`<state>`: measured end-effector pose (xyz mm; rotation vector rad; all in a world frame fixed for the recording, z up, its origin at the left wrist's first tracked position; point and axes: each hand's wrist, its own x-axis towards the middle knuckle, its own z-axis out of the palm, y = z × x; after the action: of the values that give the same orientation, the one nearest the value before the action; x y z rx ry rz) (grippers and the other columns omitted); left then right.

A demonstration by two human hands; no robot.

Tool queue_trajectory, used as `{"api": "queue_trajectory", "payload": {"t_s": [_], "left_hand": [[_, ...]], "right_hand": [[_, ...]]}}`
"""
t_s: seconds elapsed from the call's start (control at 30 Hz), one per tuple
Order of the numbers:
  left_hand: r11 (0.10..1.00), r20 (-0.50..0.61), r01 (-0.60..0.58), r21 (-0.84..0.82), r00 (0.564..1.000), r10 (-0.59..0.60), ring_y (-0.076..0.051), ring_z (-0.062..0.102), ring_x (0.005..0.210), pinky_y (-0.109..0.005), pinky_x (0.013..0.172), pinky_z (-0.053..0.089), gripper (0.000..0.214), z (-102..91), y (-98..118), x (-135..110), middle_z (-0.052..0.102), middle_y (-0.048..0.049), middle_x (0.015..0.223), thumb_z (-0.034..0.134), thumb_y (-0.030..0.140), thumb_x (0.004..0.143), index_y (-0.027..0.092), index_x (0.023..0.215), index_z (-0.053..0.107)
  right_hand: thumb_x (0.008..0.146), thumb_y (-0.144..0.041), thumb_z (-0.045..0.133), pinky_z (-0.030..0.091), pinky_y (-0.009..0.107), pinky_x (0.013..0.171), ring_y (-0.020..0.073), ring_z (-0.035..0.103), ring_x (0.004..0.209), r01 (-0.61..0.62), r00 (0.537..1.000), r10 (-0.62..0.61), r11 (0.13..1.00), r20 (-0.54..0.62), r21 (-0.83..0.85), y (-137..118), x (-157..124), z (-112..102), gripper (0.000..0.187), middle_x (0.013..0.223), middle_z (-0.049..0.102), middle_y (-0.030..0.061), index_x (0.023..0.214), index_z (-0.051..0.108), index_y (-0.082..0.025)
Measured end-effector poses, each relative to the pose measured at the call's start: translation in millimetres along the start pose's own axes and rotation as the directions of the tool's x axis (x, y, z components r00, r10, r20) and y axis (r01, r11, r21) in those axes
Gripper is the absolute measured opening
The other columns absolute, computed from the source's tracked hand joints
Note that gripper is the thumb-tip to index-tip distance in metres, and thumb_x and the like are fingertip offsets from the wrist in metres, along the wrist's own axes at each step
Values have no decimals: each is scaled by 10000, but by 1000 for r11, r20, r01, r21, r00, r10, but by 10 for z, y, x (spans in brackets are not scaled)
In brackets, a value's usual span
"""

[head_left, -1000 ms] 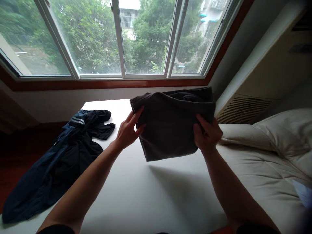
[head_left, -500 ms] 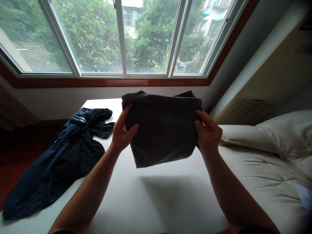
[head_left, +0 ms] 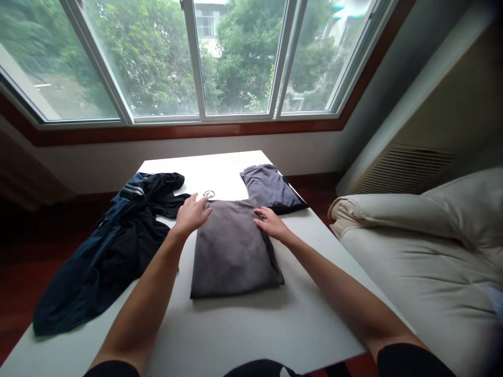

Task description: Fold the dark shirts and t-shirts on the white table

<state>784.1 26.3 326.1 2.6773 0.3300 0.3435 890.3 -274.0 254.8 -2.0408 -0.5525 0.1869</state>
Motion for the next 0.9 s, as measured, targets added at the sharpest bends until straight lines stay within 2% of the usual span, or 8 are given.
{"api": "queue_trajectory", "payload": {"t_s": [0.17,0.27,0.37,0.53,0.6,0.73,0.8,0.9], "left_hand": [[939,167,-335,-78,924,343,-276,556,1363,-418,1171,426,482,404,151,-262,597,-113,1472,544,462,1004,220,1412,623],[922,214,-386,44,905,368,-328,415,1486,-518,1241,312,552,735,154,-568,485,-140,1585,573,451,992,200,1483,560],[912,182,-392,118,912,368,-324,246,1573,-566,1276,200,632,904,60,-827,305,-130,1692,489,484,1035,205,1596,405],[893,238,-432,128,887,396,-327,161,1596,-574,1282,154,699,812,32,-1181,183,-123,1730,413,579,1045,232,1643,309],[875,277,-469,121,862,425,-340,122,1602,-581,1284,129,752,763,98,-1360,135,-128,1737,421,615,1030,229,1658,267],[854,345,-509,108,825,448,-346,67,1607,-589,1284,88,820,719,234,-1657,71,-134,1740,420,658,1014,223,1674,202],[859,366,-498,115,826,430,-346,49,1608,-592,1283,76,825,705,270,-1722,52,-133,1740,418,655,1015,222,1676,184],[870,394,-479,116,826,402,-346,28,1608,-596,1282,62,830,682,290,-1736,37,-132,1739,416,651,1015,215,1678,173]], "right_hand": [[934,-280,636,333,485,1237,309,391,1493,287,947,-319,892,-38,-349,-190,-172,102,392,1596,423,155,1311,693,-188],[994,-308,572,305,472,1253,275,371,1507,451,886,-450,790,106,-415,-304,-340,221,418,1619,418,111,1399,639,-227],[1008,-386,579,245,545,1259,309,323,1534,503,864,-420,705,276,-500,-208,-437,340,503,1624,423,110,1494,562,-259],[1014,-529,553,269,535,1229,349,330,1527,463,886,-337,658,318,-594,-22,-373,297,582,1641,388,138,1533,524,-268],[1021,-517,547,326,507,1183,354,444,1455,470,883,-331,649,333,-598,-87,-297,237,525,1564,496,160,1470,593,-250],[1028,-451,553,394,455,1073,332,678,1143,458,888,-299,640,350,-617,-374,-80,216,370,1153,746,175,1212,745,-194],[1017,-436,577,417,420,1033,316,697,1084,498,864,-318,657,391,-566,-511,82,295,336,1093,759,154,1169,759,-198],[993,-413,630,442,349,1009,278,669,1151,594,782,-404,714,475,-370,-647,415,539,310,1199,741,101,1223,743,-237]]}}
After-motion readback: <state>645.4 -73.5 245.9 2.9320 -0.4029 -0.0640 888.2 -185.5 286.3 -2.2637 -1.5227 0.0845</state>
